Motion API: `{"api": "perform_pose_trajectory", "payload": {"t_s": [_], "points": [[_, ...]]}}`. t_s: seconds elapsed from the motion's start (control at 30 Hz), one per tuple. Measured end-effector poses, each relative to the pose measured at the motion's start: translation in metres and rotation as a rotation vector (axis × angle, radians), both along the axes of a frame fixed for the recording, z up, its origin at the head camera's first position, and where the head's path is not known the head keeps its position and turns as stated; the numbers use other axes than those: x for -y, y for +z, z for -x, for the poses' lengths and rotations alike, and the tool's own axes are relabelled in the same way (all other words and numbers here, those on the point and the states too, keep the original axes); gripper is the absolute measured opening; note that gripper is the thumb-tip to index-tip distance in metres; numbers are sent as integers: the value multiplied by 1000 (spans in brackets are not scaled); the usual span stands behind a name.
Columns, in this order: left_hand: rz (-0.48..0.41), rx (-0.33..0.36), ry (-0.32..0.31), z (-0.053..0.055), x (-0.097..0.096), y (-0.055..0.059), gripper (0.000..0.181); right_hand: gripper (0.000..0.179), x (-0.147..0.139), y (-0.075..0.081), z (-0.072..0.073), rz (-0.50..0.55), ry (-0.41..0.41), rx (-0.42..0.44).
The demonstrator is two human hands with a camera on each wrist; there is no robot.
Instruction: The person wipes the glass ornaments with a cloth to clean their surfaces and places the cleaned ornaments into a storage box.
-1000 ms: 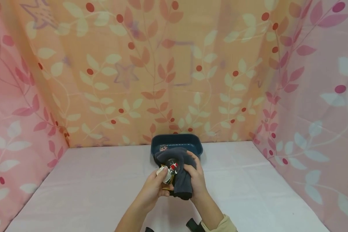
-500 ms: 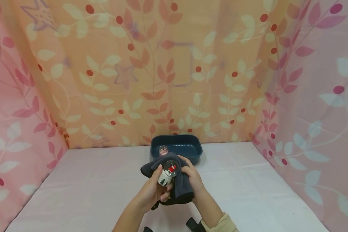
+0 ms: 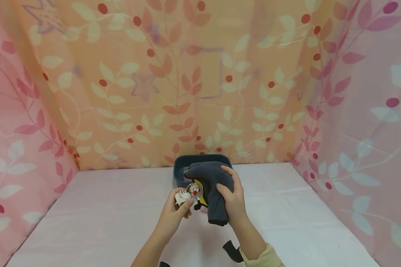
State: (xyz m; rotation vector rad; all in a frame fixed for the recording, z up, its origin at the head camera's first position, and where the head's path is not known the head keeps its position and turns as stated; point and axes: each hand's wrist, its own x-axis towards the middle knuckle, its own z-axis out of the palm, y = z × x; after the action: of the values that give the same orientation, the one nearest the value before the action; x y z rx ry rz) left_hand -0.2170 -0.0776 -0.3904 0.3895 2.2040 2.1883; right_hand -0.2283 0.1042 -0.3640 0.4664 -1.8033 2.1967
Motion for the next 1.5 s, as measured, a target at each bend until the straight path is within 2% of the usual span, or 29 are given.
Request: {"api": "perform_pose_trajectory", "payload": {"t_s": [0.1,0.2,0.3,0.43,0.5,0.57,0.73,0.8,0.93,1.07,1.2,1.37,1.5], "points": [[69,-99,36,1,1,-2,51,47,2,0,-2,-241,5,-209],[117,-175,61,1,1,-4,56,47,4,-1,1,-441,-6,-340],[186,-229,106,3,1,-6,57,45,8,-1,3,-544,-9,-339],[254,-281,152,5,1,-8,55,44,11,-2,5,-590,-2,-294],[264,-290,161,5,2,-9,54,45,11,-3,8,-576,10,-247],[271,-294,164,5,2,-9,52,45,10,-3,11,-521,41,-153],[237,-283,155,3,2,-8,49,46,7,-5,20,-259,128,159],[175,-256,137,3,1,-7,47,45,6,-6,22,-167,150,244],[9,-167,100,4,-5,-8,42,45,7,-9,21,-28,191,359],[-128,-70,94,5,-9,-9,38,44,10,-14,19,69,227,426],[-192,33,93,5,-12,-9,41,44,11,-18,16,87,234,447],[-316,125,38,4,-13,-8,52,46,8,-17,13,50,237,451],[-425,169,-32,4,-12,-8,55,47,2,-14,11,-35,180,448]]}}
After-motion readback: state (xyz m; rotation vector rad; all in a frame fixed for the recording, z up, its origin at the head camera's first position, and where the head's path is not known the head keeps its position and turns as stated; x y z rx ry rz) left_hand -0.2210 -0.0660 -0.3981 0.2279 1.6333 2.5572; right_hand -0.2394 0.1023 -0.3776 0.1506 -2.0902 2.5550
